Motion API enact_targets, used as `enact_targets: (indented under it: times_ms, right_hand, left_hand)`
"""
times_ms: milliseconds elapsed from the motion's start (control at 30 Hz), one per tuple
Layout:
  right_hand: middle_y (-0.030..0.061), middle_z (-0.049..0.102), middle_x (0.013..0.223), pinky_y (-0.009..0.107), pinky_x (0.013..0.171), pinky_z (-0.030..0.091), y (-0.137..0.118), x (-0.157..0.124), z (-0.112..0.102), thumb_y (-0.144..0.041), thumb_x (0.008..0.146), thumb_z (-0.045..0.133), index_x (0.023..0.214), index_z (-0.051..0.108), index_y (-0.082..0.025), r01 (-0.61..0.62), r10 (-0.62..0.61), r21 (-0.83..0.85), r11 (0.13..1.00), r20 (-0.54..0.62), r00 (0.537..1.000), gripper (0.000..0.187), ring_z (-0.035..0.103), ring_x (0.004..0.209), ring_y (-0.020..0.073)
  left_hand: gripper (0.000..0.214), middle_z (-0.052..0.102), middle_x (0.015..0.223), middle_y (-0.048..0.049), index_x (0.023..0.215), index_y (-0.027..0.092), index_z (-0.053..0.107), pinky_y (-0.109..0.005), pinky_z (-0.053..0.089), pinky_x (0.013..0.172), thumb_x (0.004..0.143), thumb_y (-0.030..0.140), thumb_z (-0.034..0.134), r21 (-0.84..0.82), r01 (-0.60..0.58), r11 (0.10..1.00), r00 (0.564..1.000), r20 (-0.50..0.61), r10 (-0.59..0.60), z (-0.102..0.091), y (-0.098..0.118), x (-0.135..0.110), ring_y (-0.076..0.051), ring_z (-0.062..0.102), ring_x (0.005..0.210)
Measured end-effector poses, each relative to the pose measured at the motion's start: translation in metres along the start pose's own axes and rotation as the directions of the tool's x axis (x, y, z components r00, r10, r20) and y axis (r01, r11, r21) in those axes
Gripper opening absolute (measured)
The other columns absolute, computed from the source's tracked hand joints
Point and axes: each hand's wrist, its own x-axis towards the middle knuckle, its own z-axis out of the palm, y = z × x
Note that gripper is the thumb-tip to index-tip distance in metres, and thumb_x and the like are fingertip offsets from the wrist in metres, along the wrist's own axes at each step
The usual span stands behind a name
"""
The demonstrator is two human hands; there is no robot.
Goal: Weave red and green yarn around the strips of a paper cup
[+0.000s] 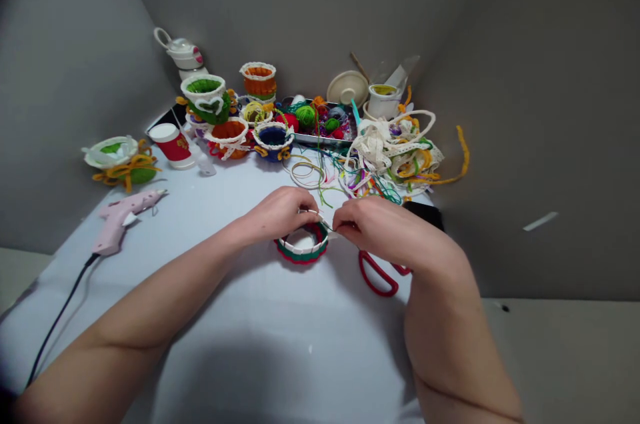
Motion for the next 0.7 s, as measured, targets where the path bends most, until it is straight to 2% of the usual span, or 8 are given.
enact_targets:
  times_ms: [167,267,400,567,700]
  right_hand:
    - [0.0027,0.073,0.081,0.025,0.063,0.039,0.002,0.003,-0.003,-0.023,0.089,0.048,0.086,0.073,-0.022,-0.043,0.043,-0.013,0.999,0.040,0.998,0.025,0.061,0.069,0.0146]
    - [0.0028,0.073,0.080,0.025,0.061,0.037,0.002,0.010,0.000,-0.020,0.086,0.049,0.085,0.073,-0.022,-0.088,0.092,-0.037,0.995,0.106,0.990,0.024,0.061,0.068,0.0145]
    - [0.0047,0.072,0.077,0.026,0.058,0.032,-0.001,0.023,0.007,-0.017,0.082,0.051,0.082,0.073,-0.021,-0.165,0.184,-0.108,0.980,0.194,0.964,0.023,0.059,0.066,0.0151]
    - [0.0060,0.071,0.078,0.025,0.059,0.031,-0.003,0.030,0.013,-0.017,0.084,0.049,0.081,0.072,-0.021,-0.209,0.229,-0.152,0.966,0.133,0.964,0.023,0.059,0.069,0.0154]
    - [0.0065,0.070,0.078,0.025,0.060,0.031,-0.003,0.033,0.016,-0.019,0.087,0.048,0.081,0.070,-0.020,-0.200,0.213,-0.137,0.970,0.088,0.973,0.023,0.058,0.068,0.0146]
  left_hand:
    - [0.017,0.075,0.084,-0.0043,0.083,0.018,0.074,-0.028,0.044,0.071,0.085,0.028,0.062,-0.004,0.012,1.000,1.000,0.002,-0.012,0.000,0.001,0.001,-0.017,0.063,0.077]
    - [0.016,0.074,0.085,-0.0043,0.084,0.018,0.074,-0.028,0.044,0.071,0.085,0.028,0.061,0.003,0.003,1.000,1.000,0.004,-0.003,0.000,0.000,0.001,-0.018,0.063,0.079]
    - [0.017,0.074,0.088,-0.0057,0.087,0.018,0.074,-0.029,0.044,0.071,0.085,0.022,0.057,0.097,-0.019,0.995,0.999,0.034,0.016,-0.004,-0.001,-0.001,-0.019,0.063,0.081]
    - [0.020,0.073,0.086,-0.0086,0.083,0.017,0.072,-0.030,0.043,0.067,0.084,0.019,0.052,0.269,-0.016,0.963,0.999,0.047,0.004,-0.017,0.001,-0.010,-0.022,0.064,0.079]
    - [0.020,0.072,0.088,-0.0083,0.088,0.017,0.070,-0.030,0.044,0.067,0.082,0.015,0.051,0.307,0.028,0.951,0.993,0.101,-0.062,-0.026,0.004,-0.016,-0.022,0.064,0.080]
